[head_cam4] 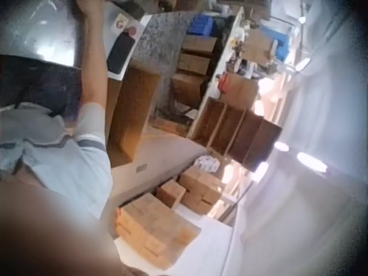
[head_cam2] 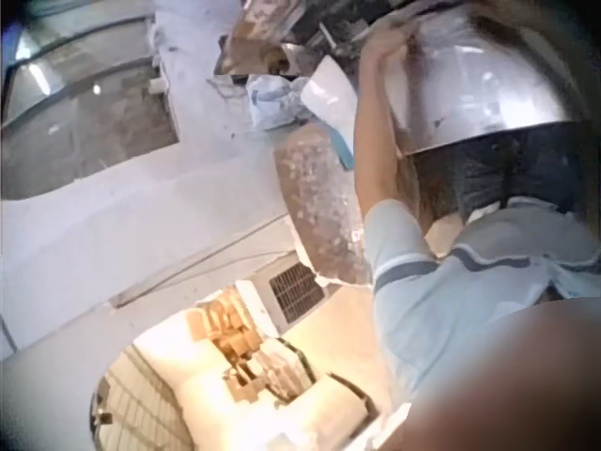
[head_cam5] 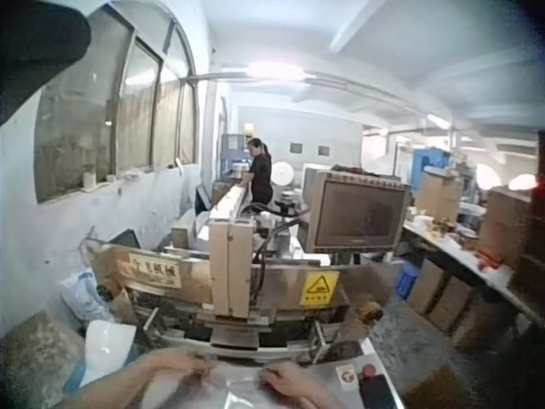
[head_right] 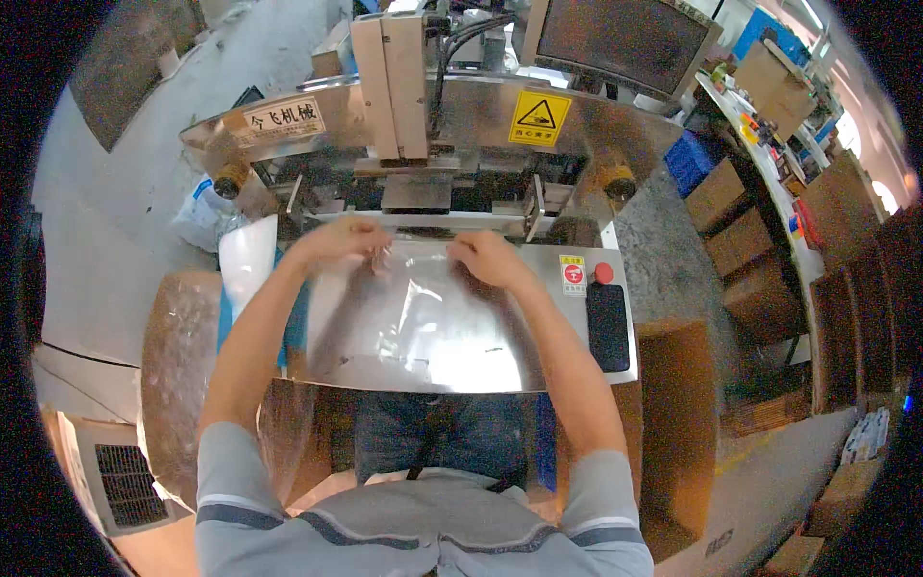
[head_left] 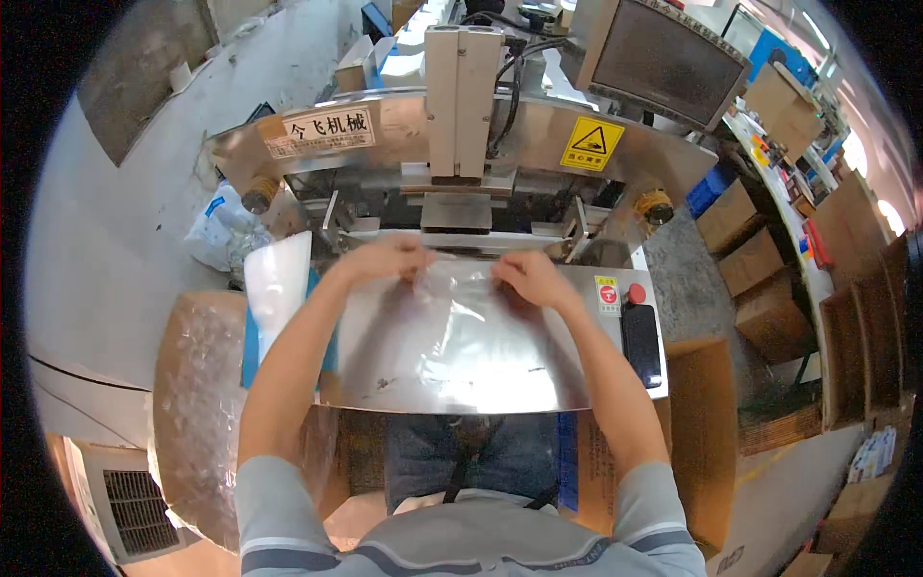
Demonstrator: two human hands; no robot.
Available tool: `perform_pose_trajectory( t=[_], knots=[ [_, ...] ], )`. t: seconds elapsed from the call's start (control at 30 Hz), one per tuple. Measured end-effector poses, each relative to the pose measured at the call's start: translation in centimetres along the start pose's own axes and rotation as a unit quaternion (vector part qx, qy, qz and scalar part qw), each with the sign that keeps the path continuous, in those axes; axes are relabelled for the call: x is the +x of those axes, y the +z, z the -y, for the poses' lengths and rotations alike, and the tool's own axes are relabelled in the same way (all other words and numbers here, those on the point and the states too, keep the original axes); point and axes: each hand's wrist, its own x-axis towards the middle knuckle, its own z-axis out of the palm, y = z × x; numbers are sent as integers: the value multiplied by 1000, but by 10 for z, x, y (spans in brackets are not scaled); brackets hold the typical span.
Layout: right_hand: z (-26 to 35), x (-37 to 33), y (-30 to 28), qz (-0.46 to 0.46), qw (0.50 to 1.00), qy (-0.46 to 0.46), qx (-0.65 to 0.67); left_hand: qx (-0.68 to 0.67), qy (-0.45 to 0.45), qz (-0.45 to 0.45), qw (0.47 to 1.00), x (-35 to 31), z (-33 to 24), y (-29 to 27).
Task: Packaging products by placing them in plastic sleeves, sealing them with a heat sealer, and packing them into a larger cardboard box.
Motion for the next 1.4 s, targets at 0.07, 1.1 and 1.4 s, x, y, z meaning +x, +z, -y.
perform_pose_trajectory(
  t=[0.07, 1.1, 1.4],
  knots=[
    [-4, 27, -9, -8, 1000, -16, -3, -75, -43, -24, 996, 19, -19, -18],
    [37, 58, 46, -98, 943, -54, -315, 316, 137, -396, 851, -89, 27, 205],
    [50, 58, 35, -123, 931, -103, -327, 337, 121, -411, 838, -95, 27, 209]
  ],
)
